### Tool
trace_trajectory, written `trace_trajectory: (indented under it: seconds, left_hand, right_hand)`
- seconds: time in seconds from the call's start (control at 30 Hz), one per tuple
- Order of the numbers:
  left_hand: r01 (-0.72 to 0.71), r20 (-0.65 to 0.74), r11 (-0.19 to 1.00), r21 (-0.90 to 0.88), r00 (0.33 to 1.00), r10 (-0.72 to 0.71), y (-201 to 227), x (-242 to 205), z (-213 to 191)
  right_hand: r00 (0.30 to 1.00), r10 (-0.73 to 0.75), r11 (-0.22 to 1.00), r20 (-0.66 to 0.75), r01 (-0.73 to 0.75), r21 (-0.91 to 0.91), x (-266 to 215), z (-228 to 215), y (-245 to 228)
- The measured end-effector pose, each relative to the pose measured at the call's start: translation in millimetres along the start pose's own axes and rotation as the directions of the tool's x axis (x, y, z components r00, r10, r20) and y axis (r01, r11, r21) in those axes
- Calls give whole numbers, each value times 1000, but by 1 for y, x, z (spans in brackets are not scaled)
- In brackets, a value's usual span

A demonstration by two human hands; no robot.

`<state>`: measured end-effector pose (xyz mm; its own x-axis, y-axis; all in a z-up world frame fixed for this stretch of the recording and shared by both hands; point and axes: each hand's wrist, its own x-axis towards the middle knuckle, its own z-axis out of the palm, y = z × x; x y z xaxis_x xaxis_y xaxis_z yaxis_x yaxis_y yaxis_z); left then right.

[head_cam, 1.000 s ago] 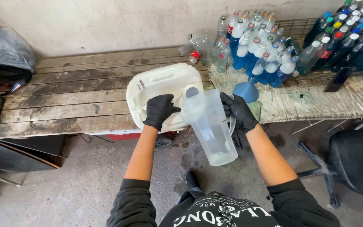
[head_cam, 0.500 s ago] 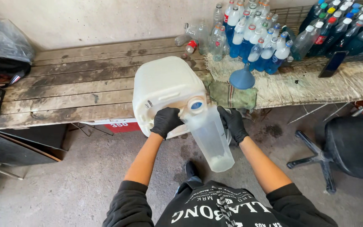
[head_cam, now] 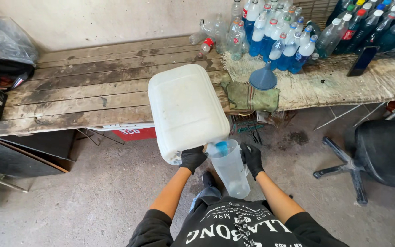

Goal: The person pours a blue liquid from a large white container into a measuring jug, then uses a funnel to transfer the liquid into multiple small plastic bottles. The person places each filled bottle into a wire rack and repeats the process for several bottles.

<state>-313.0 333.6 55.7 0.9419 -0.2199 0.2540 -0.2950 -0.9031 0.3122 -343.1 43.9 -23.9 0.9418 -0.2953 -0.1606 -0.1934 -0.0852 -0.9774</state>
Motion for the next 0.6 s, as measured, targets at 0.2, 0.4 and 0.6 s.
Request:
trace_trajectory:
  seconds: [0.2,0.4,0.6]
  left_hand:
    - [53,35,999,7,998,-53,6,-3,-13]
    - [129,121,991,44,984,-134,-2,1,13]
    - [131,109,990,56,985,-137,-3,-2,15]
  right_hand:
    - [996,6,998,93,-12,64,-11,-4,-9]
    - [983,94,960,156,-130,246,-25,-2,-17]
    - [983,127,949,132,-159,272,-22,14,-2]
